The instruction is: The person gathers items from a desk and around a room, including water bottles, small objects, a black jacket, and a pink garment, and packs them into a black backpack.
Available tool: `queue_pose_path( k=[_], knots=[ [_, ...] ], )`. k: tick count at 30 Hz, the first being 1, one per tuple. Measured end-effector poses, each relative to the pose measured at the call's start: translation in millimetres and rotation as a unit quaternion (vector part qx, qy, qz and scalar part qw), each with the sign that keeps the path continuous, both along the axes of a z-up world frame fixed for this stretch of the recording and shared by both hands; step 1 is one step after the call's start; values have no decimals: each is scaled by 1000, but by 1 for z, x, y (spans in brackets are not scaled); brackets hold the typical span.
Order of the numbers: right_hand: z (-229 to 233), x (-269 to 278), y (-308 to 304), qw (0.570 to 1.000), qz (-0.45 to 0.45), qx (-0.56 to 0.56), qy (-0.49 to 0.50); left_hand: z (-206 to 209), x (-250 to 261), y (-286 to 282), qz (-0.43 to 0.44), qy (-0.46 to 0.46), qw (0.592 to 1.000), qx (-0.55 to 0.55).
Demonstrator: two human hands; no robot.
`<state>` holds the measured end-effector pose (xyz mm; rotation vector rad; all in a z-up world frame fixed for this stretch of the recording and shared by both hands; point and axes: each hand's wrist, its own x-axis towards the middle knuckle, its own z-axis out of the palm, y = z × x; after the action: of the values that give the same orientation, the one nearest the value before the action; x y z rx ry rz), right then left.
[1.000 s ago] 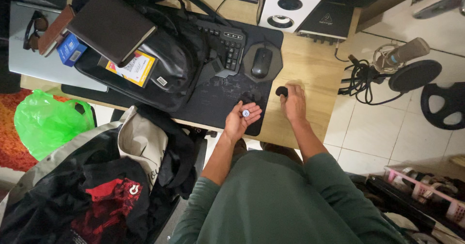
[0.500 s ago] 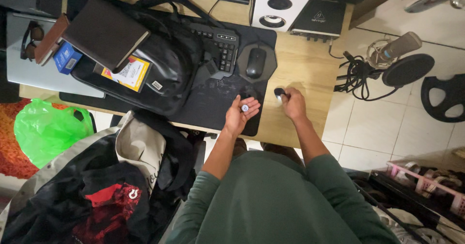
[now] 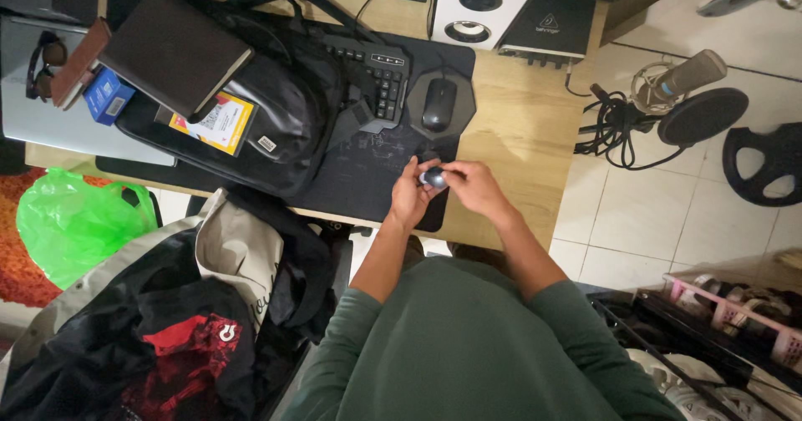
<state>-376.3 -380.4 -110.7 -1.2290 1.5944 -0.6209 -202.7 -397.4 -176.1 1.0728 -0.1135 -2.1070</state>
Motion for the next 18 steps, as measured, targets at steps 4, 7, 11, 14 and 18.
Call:
queue_pose_path(
  k=[4,7,11,14,18],
  knots=[
    [12,22,-2,997,50,-54,-3,5,3,0,24,26,999,-8],
    [17,29,-2,990,77,-115,20,12,9,2,29,35,999,11],
    [39,42,-4,996,72,-39,47,7,16,5,39,35,998,23],
    [51,41,-9,999,33,15,11,-2,23,7,80,65,995,-15],
    [26,10,-13,992,-9,-73,100,-4,31,4,78,9,996,47]
  ],
)
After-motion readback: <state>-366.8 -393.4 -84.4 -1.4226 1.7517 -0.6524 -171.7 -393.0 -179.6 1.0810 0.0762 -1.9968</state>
